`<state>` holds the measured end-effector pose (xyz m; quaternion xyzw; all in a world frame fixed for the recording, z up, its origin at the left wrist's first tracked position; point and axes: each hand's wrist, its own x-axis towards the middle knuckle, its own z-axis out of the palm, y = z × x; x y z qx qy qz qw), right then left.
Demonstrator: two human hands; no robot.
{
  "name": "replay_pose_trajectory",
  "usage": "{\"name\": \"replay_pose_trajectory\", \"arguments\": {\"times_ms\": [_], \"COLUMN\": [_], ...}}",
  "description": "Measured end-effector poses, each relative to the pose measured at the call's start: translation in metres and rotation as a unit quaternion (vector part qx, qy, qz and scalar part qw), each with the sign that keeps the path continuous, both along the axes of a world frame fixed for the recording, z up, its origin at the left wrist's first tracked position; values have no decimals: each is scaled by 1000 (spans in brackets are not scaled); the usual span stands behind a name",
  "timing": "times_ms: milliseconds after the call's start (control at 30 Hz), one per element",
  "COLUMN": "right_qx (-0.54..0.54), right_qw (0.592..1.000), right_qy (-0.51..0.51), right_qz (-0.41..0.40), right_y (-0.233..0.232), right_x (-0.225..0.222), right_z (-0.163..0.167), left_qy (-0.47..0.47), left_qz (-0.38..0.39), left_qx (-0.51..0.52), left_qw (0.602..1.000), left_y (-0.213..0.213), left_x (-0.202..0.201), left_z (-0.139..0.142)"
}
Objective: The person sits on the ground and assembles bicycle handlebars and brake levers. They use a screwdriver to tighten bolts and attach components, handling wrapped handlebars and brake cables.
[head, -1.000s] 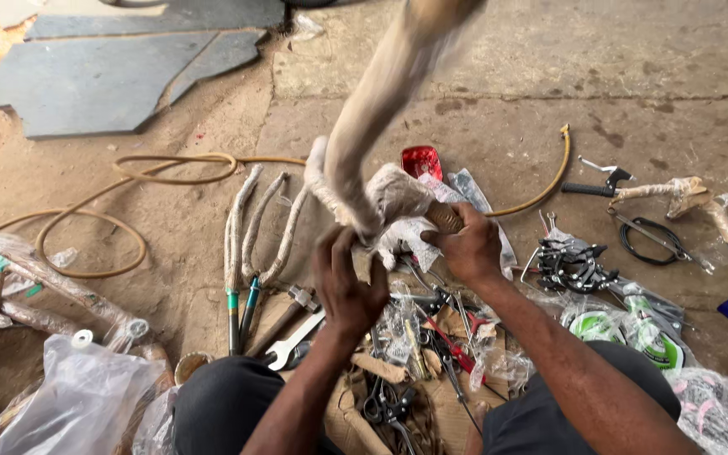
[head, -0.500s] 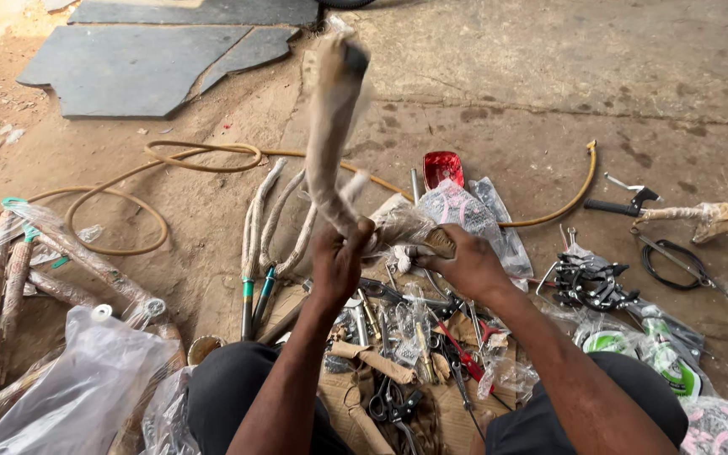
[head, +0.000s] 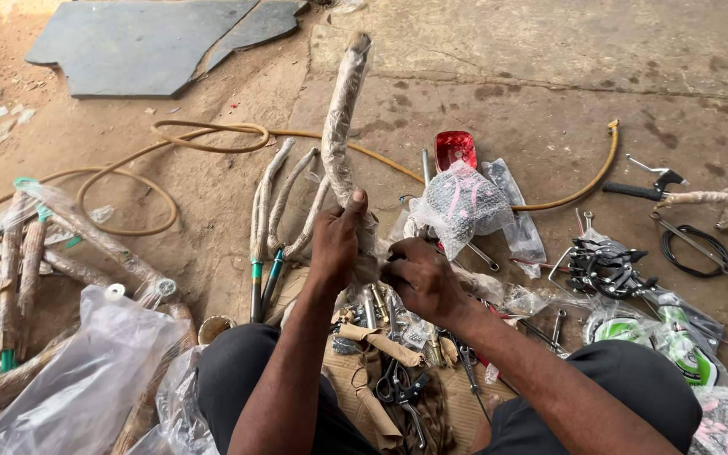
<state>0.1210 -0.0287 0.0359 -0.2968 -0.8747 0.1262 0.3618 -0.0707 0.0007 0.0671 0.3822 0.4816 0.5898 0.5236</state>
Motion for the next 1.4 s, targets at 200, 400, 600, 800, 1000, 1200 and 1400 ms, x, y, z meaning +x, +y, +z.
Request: {"name": "replay_pose_trajectory", "arguments": {"times_ms": [200, 400, 600, 800, 1000, 1200, 1400], "right_qx": [125, -18, 32, 74, 7, 2, -68], "right_qw": [989, 997, 999, 996, 1000, 999, 997], "right_qy": [54, 66, 3, 36, 15, 41, 5], "right_qz": [48, 37, -5, -28, 22, 27, 37], "right_y": [-9, 0, 8, -10, -11, -17, -22], "right_x": [-15, -27, -28, -39, -28, -13, -11], "right_z": [14, 44, 28, 2, -8, 1, 16], "left_qy": [4, -15, -14, -18, 72, -58, -90], "left_qz": [36, 20, 34, 58, 64, 101, 81], "left_qx": [-12, 16, 35, 7, -41, -85, -156], "left_qw": [999, 1000, 999, 998, 995, 990, 980], "left_y": [2, -2, -3, -5, -1, 3, 1], "left_x": [-20, -11, -1, 8, 11, 8, 21], "left_z": [14, 26, 16, 2, -6, -4, -1]}}
